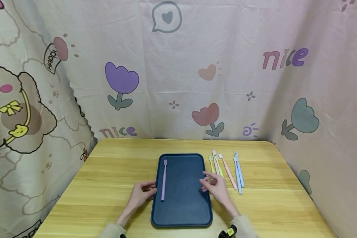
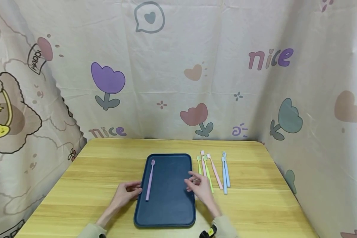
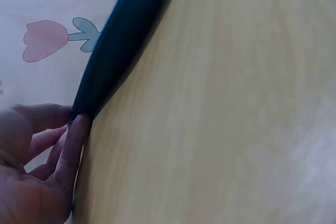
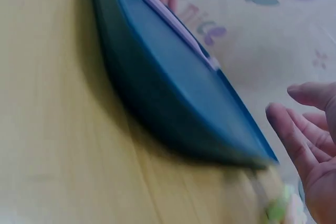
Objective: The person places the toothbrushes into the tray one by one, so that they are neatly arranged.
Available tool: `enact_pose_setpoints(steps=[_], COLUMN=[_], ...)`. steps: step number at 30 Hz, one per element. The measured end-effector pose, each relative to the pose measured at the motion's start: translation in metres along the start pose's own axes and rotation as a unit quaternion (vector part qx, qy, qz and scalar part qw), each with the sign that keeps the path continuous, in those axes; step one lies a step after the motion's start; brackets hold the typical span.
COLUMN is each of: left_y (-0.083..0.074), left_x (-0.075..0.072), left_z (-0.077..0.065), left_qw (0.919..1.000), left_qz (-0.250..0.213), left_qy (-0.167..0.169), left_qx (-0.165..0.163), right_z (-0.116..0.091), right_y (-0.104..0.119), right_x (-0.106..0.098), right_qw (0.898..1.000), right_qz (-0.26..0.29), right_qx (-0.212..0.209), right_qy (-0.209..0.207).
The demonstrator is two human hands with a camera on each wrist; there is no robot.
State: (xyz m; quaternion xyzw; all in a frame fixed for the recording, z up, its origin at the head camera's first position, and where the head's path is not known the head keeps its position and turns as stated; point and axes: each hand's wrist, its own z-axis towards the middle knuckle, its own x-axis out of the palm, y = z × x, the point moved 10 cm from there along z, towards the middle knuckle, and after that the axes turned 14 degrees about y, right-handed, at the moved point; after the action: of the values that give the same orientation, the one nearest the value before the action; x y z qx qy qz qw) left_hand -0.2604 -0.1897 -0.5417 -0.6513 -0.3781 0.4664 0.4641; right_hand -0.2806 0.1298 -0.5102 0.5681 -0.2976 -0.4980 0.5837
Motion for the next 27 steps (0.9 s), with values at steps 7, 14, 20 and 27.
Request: enact_pose_setpoints(steps=[7, 14, 20, 27], left_y=[0.0, 0.0, 0.0, -0.001], left_x=[0.0, 0.0, 0.0, 0.0], left_z=[-0.002, -0.002, -0.001, -0.002], left_qw=[1.0, 1.0, 1.0, 1.0], left_qz=[0.004, 0.003, 0.003, 0.0], left_qy=[-0.001, -0.002, 0.0, 0.0], left_qx=[-0.005, -0.005, -0.007, -0.004], right_z=[-0.016, -0.029, -0.041, -0.052], right_y=[-0.008, -0.014, -0.024, -0.041], right_x=[-0.044, -0.082, -0.113, -0.14], right_qw=[0.998, 0.993, 0.985, 0.969], right_qz=[0.004, 0.002, 0.006, -0.004], right_qx=[0.008, 0.009, 0.019, 0.064], right_qy=[-0.062, -0.118, -0.173, -0.237])
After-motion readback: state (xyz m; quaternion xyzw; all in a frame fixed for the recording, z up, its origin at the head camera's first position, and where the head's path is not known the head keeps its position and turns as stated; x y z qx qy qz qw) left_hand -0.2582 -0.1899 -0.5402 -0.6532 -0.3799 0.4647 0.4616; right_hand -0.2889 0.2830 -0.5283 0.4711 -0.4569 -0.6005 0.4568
